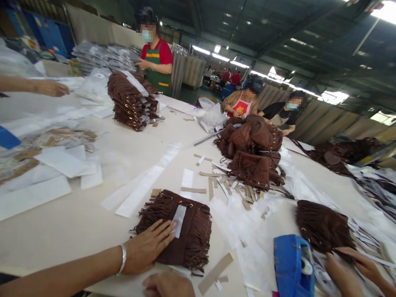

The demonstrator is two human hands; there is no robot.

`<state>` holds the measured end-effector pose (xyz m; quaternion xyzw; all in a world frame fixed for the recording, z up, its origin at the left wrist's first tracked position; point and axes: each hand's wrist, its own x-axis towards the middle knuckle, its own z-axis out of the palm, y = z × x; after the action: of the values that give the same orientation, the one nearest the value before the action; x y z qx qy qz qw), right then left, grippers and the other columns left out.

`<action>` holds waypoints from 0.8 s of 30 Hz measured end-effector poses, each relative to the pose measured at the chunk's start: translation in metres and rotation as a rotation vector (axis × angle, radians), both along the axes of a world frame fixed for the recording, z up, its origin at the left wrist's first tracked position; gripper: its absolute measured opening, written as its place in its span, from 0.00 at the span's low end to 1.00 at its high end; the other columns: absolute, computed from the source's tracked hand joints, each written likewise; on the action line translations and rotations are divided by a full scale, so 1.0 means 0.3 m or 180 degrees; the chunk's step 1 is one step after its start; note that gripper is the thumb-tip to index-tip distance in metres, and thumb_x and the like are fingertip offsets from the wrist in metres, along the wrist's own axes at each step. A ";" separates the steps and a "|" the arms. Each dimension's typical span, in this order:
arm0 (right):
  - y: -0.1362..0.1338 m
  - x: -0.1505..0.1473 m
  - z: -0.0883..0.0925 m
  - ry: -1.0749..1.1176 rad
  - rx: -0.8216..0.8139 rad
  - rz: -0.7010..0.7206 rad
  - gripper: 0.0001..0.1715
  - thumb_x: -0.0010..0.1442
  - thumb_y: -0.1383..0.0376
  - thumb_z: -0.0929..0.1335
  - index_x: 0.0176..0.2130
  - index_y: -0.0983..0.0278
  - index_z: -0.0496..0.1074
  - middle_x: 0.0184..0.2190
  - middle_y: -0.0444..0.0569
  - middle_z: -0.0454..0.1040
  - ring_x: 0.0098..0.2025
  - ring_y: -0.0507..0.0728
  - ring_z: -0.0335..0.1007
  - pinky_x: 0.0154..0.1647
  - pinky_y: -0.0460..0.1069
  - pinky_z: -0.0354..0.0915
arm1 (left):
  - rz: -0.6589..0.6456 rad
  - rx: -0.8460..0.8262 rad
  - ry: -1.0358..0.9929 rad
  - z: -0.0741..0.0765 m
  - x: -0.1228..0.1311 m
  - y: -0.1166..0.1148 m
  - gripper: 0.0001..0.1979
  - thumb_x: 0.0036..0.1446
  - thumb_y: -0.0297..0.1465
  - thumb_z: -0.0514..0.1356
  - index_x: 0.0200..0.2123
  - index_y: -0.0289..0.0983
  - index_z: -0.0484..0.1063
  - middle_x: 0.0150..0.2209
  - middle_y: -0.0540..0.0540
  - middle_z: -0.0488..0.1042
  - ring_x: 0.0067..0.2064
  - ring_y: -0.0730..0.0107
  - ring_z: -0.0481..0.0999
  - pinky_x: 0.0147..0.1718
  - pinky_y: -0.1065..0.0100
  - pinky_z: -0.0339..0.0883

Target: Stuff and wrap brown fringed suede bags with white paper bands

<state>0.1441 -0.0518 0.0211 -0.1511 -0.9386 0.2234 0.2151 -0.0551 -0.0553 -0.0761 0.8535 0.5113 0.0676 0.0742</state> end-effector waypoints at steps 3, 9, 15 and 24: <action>0.112 -0.050 0.015 0.0123 -0.0918 -0.0495 0.12 0.67 0.65 0.60 0.40 0.60 0.72 0.31 0.44 0.74 0.32 0.51 0.71 0.34 0.44 0.67 | -0.0045 0.0012 -0.0069 0.027 -0.004 -0.005 0.41 0.54 0.37 0.58 0.67 0.31 0.48 0.70 0.33 0.40 0.70 0.44 0.39 0.65 0.43 0.36; 0.353 -0.139 -0.089 0.0281 -0.2139 -0.1583 0.13 0.60 0.56 0.65 0.34 0.62 0.73 0.25 0.43 0.71 0.27 0.53 0.66 0.28 0.45 0.64 | -0.0149 -0.0007 -0.0259 0.092 -0.030 -0.013 0.37 0.54 0.39 0.58 0.64 0.29 0.57 0.67 0.32 0.52 0.69 0.44 0.42 0.66 0.45 0.34; 0.420 -0.152 -0.242 0.0172 -0.1863 -0.2213 0.12 0.56 0.57 0.66 0.34 0.61 0.74 0.26 0.44 0.75 0.28 0.55 0.71 0.29 0.48 0.66 | 0.0133 -0.0059 -0.0894 0.076 -0.037 -0.010 0.28 0.62 0.46 0.53 0.57 0.32 0.65 0.64 0.35 0.59 0.68 0.52 0.50 0.66 0.48 0.44; 0.401 -0.171 -0.243 -0.0052 -0.1224 -0.2602 0.08 0.58 0.61 0.64 0.32 0.60 0.72 0.29 0.44 0.77 0.32 0.57 0.73 0.37 0.50 0.62 | 0.0962 0.0352 -0.1611 -0.010 0.031 0.010 0.13 0.65 0.31 0.51 0.51 0.40 0.67 0.54 0.43 0.71 0.58 0.62 0.67 0.62 0.49 0.56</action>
<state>0.0927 0.0685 -0.0519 -0.5483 -0.7450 0.2893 0.2463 -0.0460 -0.0523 -0.0792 0.7265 0.5934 0.3162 0.1419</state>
